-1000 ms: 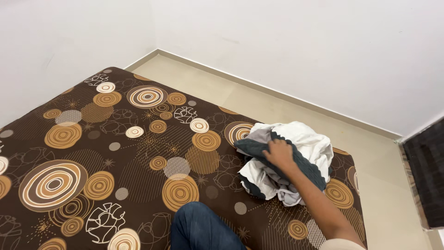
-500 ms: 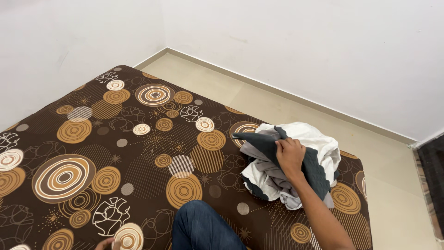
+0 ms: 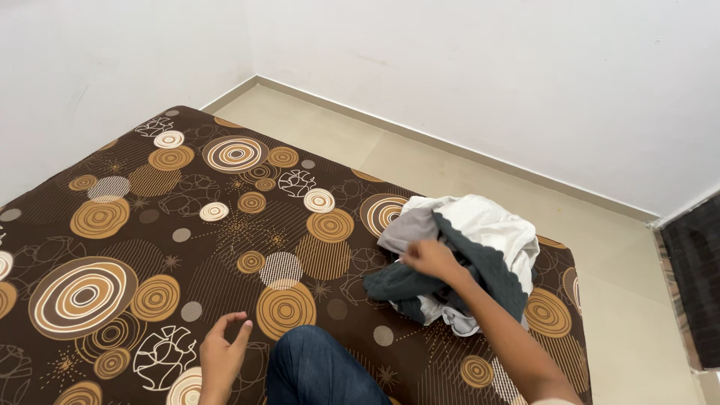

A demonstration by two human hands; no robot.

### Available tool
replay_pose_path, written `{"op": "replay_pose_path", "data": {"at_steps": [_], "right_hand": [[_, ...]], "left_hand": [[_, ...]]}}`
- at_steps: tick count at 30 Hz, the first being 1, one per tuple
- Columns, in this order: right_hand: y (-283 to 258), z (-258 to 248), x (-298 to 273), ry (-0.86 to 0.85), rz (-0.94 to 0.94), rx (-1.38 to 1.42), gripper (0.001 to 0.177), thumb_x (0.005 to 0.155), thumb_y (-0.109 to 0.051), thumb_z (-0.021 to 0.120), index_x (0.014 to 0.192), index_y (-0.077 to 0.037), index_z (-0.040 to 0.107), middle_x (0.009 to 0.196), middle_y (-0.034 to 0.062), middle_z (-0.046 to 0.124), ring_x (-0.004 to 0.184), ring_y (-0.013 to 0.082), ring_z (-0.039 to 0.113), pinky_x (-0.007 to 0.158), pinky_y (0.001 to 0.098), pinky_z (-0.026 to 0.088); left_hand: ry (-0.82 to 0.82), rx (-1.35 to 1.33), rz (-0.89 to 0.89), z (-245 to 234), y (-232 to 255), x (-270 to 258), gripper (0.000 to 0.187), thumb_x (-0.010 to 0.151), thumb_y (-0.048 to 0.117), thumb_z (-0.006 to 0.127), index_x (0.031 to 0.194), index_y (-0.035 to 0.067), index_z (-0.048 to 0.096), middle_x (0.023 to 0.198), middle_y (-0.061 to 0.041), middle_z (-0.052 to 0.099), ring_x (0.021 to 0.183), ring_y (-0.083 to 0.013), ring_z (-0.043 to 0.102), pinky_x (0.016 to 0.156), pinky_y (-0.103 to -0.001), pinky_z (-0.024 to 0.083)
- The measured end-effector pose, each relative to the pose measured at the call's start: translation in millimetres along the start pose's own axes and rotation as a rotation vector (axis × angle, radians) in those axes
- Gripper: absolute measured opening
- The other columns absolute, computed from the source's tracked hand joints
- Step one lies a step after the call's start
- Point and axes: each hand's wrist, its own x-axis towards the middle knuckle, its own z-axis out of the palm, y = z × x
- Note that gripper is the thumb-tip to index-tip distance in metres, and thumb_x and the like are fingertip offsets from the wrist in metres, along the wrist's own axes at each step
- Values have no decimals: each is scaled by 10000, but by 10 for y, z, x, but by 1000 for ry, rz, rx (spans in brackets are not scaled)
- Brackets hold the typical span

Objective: The person folds multiple towels on a bed. They roll a pink and white checkered towel, then fold a white towel with a dark border, and finally fold a gray towel, placing each folded item in a growing stack.

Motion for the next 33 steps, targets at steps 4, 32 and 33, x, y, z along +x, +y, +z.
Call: {"op": "replay_pose_path", "data": {"at_steps": [4,32,33], "right_hand": [[190,325,637,136,40,-270,453,847,-522,740,990,-92,740,970,137,750,920,322,714,789,464,550],[-1657,-99,-3,-438,-527,42,1478,497,-471,1025,1555,-49,85,1449,296,488,1352,449,490,1084,540,356],[-1473,-17,-42,-606,-416,-31,1440,516,-497,975,1587,-111,94,1371,241,562,1303,400,556,1116,470,441]], "left_hand": [[18,-82,-88,-37,-173,2,331,869,248,739,1167,105,732,902,-49,764,495,-167,588,532,-351,480],[432,-290,309,-770,1168,200,456,773,-65,559,1186,73,695,1039,-146,763,963,-218,712,854,-359,533],[480,-309,320,-958,1071,247,426,809,-69,528,1174,59,706,1056,-142,760,979,-215,701,869,-356,530]]}}
